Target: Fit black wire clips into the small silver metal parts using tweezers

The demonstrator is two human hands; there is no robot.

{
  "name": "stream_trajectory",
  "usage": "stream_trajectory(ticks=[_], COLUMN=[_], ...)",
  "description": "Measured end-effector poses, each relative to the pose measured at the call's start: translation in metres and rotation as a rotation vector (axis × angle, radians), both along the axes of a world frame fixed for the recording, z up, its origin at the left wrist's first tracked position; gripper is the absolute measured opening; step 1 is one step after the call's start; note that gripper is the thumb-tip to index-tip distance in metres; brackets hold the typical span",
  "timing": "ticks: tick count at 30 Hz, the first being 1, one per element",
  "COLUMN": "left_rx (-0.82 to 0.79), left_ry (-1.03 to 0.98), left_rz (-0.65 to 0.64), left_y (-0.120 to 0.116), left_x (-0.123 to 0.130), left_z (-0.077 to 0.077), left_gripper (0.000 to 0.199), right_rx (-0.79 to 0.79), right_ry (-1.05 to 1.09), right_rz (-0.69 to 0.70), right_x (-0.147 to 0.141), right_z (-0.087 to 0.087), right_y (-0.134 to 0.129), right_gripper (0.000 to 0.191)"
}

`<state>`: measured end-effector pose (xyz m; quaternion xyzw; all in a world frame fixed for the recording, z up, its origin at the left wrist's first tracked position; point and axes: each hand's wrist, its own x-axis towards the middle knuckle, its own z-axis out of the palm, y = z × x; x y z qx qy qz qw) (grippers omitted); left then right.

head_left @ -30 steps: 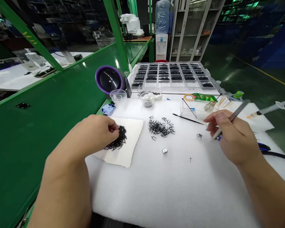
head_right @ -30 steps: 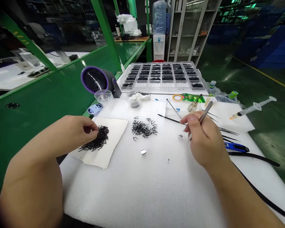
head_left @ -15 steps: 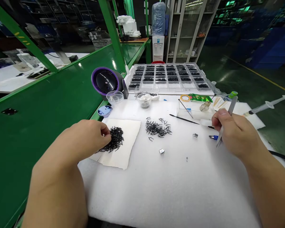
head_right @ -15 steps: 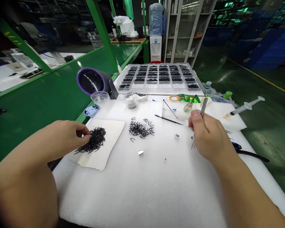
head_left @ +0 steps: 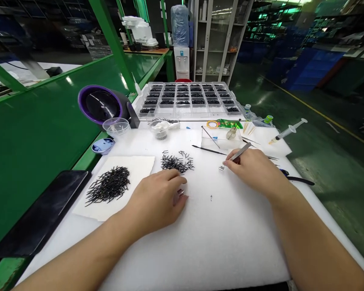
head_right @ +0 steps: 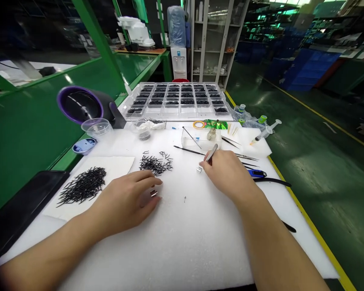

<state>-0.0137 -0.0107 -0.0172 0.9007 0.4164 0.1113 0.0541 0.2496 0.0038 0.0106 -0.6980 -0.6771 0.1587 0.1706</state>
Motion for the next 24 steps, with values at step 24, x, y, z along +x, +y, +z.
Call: stream_trajectory(ticks=[24], left_rx=[-0.217], left_ry=[-0.151], left_rz=[-0.059], left_y=[0.001], left_x=[-0.010], left_z=[0.000], left_gripper=[0.015], right_rx=[0.116], right_ry=[0.566], right_rz=[0.126], right_x=[-0.048], right_z=[-0.023], right_y=[-0.009], right_gripper=[0.006])
